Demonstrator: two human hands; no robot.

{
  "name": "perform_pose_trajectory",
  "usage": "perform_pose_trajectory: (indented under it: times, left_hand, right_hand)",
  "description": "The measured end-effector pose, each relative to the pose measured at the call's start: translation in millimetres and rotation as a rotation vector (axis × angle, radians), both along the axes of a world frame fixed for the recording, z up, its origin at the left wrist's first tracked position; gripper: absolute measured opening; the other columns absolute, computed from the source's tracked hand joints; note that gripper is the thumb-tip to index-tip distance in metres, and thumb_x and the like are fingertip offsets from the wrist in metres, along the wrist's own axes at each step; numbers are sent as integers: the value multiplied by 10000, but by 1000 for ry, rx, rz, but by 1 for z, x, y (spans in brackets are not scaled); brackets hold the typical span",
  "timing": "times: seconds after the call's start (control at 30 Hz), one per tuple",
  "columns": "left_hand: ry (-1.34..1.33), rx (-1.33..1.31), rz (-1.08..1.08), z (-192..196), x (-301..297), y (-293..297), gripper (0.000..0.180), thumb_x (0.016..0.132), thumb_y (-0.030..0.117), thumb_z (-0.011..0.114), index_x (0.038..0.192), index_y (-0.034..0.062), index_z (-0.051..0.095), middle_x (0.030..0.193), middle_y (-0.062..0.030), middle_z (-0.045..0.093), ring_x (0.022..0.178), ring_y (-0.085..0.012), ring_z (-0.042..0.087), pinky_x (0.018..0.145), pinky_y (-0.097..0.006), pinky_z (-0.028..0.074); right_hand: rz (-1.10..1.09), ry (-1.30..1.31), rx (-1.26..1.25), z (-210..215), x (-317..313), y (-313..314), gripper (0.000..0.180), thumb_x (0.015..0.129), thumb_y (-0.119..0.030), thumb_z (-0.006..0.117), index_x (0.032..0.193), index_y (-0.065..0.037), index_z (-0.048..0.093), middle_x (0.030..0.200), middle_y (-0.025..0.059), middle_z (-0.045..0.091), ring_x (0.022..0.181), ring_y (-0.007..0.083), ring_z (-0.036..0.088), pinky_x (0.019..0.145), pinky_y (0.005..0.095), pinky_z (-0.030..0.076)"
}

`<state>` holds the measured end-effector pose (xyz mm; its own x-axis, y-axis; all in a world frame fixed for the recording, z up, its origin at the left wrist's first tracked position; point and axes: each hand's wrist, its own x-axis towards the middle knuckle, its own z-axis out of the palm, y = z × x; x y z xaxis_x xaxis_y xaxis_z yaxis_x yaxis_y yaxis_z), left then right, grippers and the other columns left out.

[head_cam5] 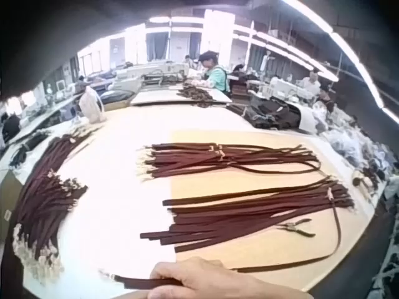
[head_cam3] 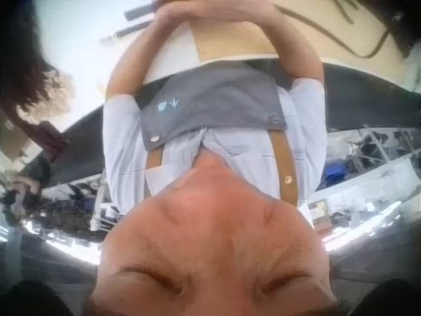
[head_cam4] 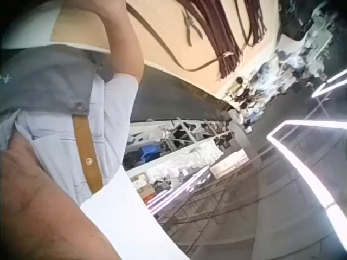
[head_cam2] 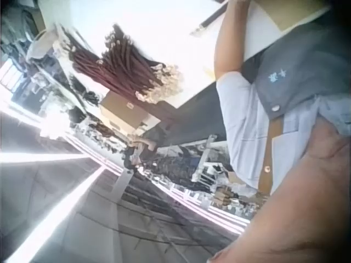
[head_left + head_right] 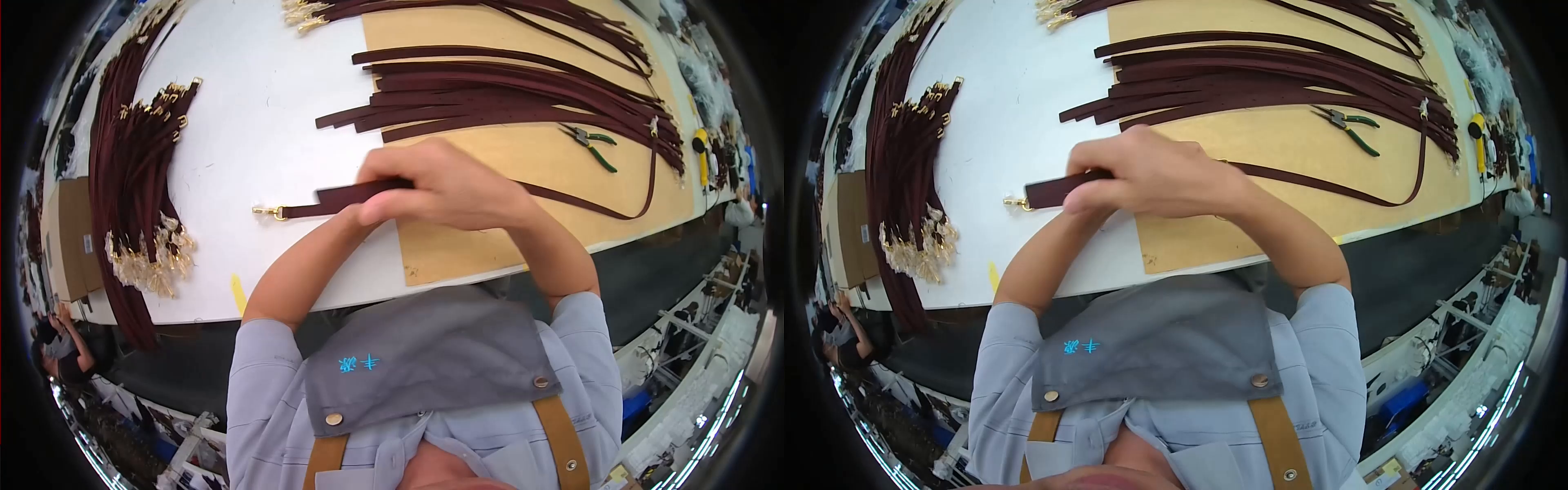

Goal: Assembling leather straps by attaching buckles and hardware using pliers.

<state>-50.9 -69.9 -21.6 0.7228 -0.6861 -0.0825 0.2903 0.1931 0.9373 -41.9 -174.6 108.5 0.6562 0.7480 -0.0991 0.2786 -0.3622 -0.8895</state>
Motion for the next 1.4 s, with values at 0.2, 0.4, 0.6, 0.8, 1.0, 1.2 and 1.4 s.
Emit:
perform_pose_trajectory:
  times: [0.2,0.4,0.6,0.8,1.0,1.2,1.4]
  left_hand:
    - [-257,411,-39,4,10,-8,183,902,121,536,1059,28,559,801,-45,598,780,-134,578,691,-274,461]
    - [-69,278,-118,7,12,-2,159,891,63,542,1047,37,530,763,-7,542,656,-70,520,498,-240,395]
    - [-78,301,-117,13,12,-3,130,903,49,531,1033,45,520,765,-1,534,528,-42,415,449,-215,352]
    - [-38,311,-106,10,12,-2,169,915,65,545,1072,56,483,811,-22,555,519,-58,422,450,-218,352]
    - [8,316,-106,10,11,-1,203,915,71,560,1089,61,456,817,-34,563,512,-63,427,454,-219,354]
    - [-58,318,-90,11,10,-1,194,913,60,560,1080,59,462,835,-32,571,523,-57,420,460,-218,351]
    - [-231,296,-27,-6,8,-3,175,902,43,568,1055,51,483,851,-14,562,678,-81,523,617,-241,431]
  right_hand:
    - [-180,178,189,20,0,-78,234,913,-211,626,960,12,678,811,56,668,729,115,583,655,263,462]
    - [-319,-168,-546,0,-1,-101,244,888,-234,637,912,-1,703,701,119,648,622,207,579,603,318,453]
    - [-351,-171,-791,-16,-11,-96,229,884,-242,620,849,-20,664,681,139,638,669,318,607,640,413,458]
    - [-327,-157,-737,-26,-13,-93,191,878,-219,621,849,-31,634,686,142,642,693,323,623,663,422,462]
    - [-404,-109,-672,-33,-16,-90,191,871,-205,629,847,-16,645,696,156,647,684,336,626,658,429,468]
    - [-469,-114,-640,-41,-20,-91,175,860,-175,642,844,-1,651,683,172,641,654,339,625,623,421,470]
    - [-438,-97,-530,-60,-19,-87,151,858,-122,656,831,24,628,644,95,621,567,149,559,548,292,441]
